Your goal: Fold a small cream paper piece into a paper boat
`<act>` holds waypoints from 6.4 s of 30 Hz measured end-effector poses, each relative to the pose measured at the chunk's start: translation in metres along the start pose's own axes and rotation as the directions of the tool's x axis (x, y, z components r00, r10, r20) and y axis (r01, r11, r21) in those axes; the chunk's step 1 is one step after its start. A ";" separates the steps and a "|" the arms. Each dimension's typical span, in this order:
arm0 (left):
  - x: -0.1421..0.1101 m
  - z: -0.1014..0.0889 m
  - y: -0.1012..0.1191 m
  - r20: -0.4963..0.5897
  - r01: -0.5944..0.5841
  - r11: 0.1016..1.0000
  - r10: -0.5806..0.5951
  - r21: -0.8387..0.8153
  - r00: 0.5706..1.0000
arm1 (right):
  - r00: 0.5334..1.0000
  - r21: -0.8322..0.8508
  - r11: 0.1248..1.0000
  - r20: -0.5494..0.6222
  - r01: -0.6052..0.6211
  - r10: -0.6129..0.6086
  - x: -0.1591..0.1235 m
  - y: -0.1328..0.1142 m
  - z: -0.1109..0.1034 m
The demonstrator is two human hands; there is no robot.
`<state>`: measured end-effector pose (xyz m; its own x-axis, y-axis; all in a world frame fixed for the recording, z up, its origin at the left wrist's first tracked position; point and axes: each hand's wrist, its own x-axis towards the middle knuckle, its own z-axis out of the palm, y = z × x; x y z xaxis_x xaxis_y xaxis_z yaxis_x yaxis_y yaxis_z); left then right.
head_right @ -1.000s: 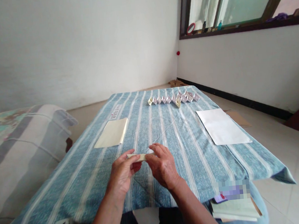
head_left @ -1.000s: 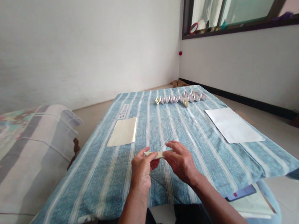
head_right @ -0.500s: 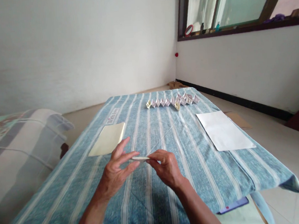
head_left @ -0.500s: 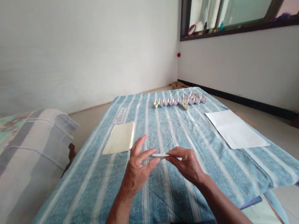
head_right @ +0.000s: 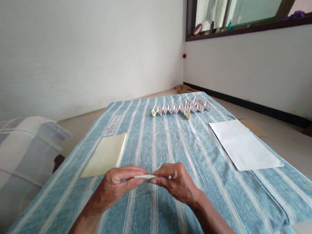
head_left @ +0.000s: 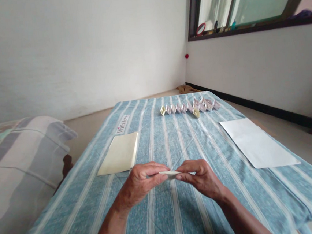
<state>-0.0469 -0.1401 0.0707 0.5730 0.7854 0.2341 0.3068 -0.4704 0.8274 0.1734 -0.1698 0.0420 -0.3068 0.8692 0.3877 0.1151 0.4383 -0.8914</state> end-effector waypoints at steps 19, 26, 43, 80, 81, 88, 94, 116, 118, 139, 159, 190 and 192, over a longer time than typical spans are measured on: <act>0.035 -0.009 -0.059 -0.037 -0.006 0.996 0.009 0.092 0.999 | 0.997 -0.029 0.999 0.073 0.037 -0.035 0.048 0.055 -0.008; 0.036 -0.006 -0.066 -0.076 -0.062 0.989 0.073 0.136 0.994 | 0.997 -0.037 0.999 0.071 0.019 -0.016 0.047 0.060 -0.006; 0.035 -0.005 -0.064 -0.083 -0.053 0.987 0.066 0.151 0.994 | 0.998 -0.034 0.999 0.057 0.019 -0.017 0.047 0.061 -0.006; 0.036 0.000 -0.056 -0.093 -0.106 0.982 0.122 0.156 0.988 | 0.998 -0.033 0.998 0.032 0.060 -0.059 0.047 0.061 -0.001; 0.036 0.000 -0.056 -0.093 -0.110 0.981 0.126 0.159 0.988 | 0.998 -0.034 0.997 0.035 0.062 -0.061 0.046 0.061 -0.001; 0.038 0.002 -0.056 -0.071 -0.120 0.979 0.134 0.167 0.989 | 0.997 -0.079 0.994 0.047 0.071 -0.067 0.046 0.060 -0.001; 0.038 0.004 -0.054 -0.064 -0.138 0.979 0.149 0.150 0.987 | 0.995 -0.064 0.994 0.051 0.090 -0.087 0.046 0.062 0.000; 0.037 0.006 -0.052 -0.040 -0.127 0.983 0.133 0.132 0.990 | 0.992 -0.098 0.989 0.072 0.109 -0.102 0.046 0.059 0.000; 0.037 0.005 -0.053 -0.050 -0.123 0.983 0.131 0.133 0.990 | 0.993 -0.070 0.992 0.061 0.102 -0.097 0.045 0.061 0.000; 0.028 -0.011 -0.066 -0.107 0.011 0.990 0.005 0.140 0.994 | 0.992 -0.201 0.972 0.070 0.120 -0.107 0.044 0.065 -0.006; 0.026 -0.012 -0.062 -0.328 0.217 0.976 -0.214 -0.028 0.920 | 0.996 -0.110 0.994 -0.084 -0.024 0.015 0.039 0.078 -0.008; 0.040 0.010 -0.055 -0.325 0.459 0.729 -0.656 -0.508 0.681 | 0.859 0.213 0.839 0.009 -0.502 0.512 0.042 0.070 0.016; 0.042 0.009 -0.056 -0.314 0.485 0.722 -0.668 -0.494 0.675 | 0.853 0.180 0.838 0.012 -0.515 0.522 0.042 0.070 0.016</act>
<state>-0.0330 -0.0849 0.0298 -0.0566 0.9705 -0.2344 0.1241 0.2398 0.9629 0.1536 -0.1065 -0.0074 -0.2132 0.9673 -0.1376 0.0842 -0.1221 -0.9889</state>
